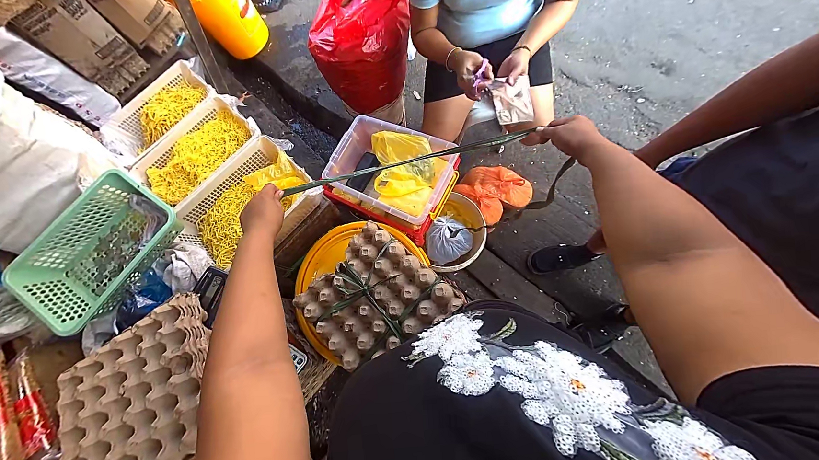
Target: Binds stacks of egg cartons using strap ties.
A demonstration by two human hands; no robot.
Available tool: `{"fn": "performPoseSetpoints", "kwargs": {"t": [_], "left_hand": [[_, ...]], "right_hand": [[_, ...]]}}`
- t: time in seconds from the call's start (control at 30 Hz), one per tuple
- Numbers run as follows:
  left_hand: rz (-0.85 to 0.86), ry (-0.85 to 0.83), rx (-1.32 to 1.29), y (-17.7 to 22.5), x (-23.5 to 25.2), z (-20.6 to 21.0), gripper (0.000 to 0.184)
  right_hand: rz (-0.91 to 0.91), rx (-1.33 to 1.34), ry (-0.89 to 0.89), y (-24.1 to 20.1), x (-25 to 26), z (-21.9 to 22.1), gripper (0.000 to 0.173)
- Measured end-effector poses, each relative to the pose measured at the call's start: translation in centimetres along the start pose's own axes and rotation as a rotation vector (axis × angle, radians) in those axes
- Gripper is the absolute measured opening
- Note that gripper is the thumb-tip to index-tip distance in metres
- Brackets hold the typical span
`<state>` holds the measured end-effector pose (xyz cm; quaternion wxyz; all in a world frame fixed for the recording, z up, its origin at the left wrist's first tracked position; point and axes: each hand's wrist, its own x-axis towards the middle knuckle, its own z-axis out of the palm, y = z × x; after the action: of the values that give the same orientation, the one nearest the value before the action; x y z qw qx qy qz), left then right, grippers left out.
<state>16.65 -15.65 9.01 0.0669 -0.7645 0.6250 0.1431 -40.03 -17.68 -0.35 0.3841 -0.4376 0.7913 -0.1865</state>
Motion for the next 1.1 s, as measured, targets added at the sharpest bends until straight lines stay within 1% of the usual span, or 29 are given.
{"fn": "performPoseSetpoints", "kwargs": {"t": [0.1,0.3,0.4,0.47,0.53,0.6,0.63,0.67,0.7,0.73,0.77,0.83,0.87,0.9,0.97,1.0,1.03,1.1], "left_hand": [[0.005,0.0,-0.005,-0.1,0.3,0.1,0.039],[-0.013,-0.023,0.001,0.0,0.5,-0.1,0.039],[-0.001,-0.02,0.001,-0.1,0.5,-0.1,0.038],[-0.007,-0.021,-0.003,-0.1,0.6,-0.1,0.038],[-0.043,-0.018,-0.023,-0.3,0.5,0.0,0.038],[-0.128,0.004,-0.054,-1.8,0.4,0.1,0.039],[-0.177,0.022,-0.087,-3.1,0.2,0.1,0.039],[-0.214,0.034,-0.109,-4.4,-0.1,0.0,0.04],[-0.233,0.042,-0.117,-5.5,-0.4,-0.1,0.04],[-0.238,0.043,-0.129,-6.0,-0.8,-0.2,0.04],[-0.226,0.044,-0.154,-6.1,-1.5,-0.4,0.04],[-0.148,0.025,-0.222,-5.5,-3.5,-1.1,0.04],[-0.089,-0.011,-0.25,-4.7,-4.8,-1.5,0.04],[-0.021,-0.066,-0.272,-3.8,-6.3,-1.9,0.039],[0.14,-0.188,-0.283,-1.2,-10.1,-2.2,0.035],[0.23,-0.241,-0.274,0.3,-12.2,-1.8,0.031],[0.338,-0.295,-0.265,2.0,-14.2,-0.9,0.028],[0.602,-0.402,-0.288,4.9,-17.2,1.8,0.027]], "right_hand": [[-0.003,0.007,0.001,0.1,-0.1,-0.4,0.037],[-0.027,0.001,-0.008,0.6,-0.3,-0.5,0.038],[-0.041,0.001,-0.007,1.2,-0.3,-0.6,0.041],[-0.011,0.005,-0.02,2.0,0.3,-0.6,0.043],[0.033,0.066,-0.019,3.0,0.5,-0.9,0.04],[0.148,0.18,0.055,4.6,0.3,-1.7,0.04],[0.226,0.209,0.104,5.7,0.1,-2.4,0.039],[0.285,0.185,0.107,7.1,-0.2,-3.1,0.039],[0.313,0.141,0.05,8.4,-0.4,-3.9,0.044],[0.293,0.045,-0.039,10.1,-0.6,-4.2,0.047],[0.226,-0.109,-0.162,11.4,-1.1,-3.6,0.055],[0.09,-0.451,-0.394,10.5,-4.2,-1.2,0.083],[0.025,-0.571,-0.456,9.5,-6.0,0.2,0.089],[-0.044,-0.638,-0.505,7.9,-8.1,1.5,0.087],[-0.239,-0.623,-0.622,3.2,-12.8,3.9,0.073],[-0.402,-0.543,-0.654,1.0,-15.0,5.2,0.069],[-0.579,-0.427,-0.665,-1.0,-17.1,6.9,0.071],[-0.905,-0.219,-0.697,-4.4,-21.0,10.7,0.089]]}}
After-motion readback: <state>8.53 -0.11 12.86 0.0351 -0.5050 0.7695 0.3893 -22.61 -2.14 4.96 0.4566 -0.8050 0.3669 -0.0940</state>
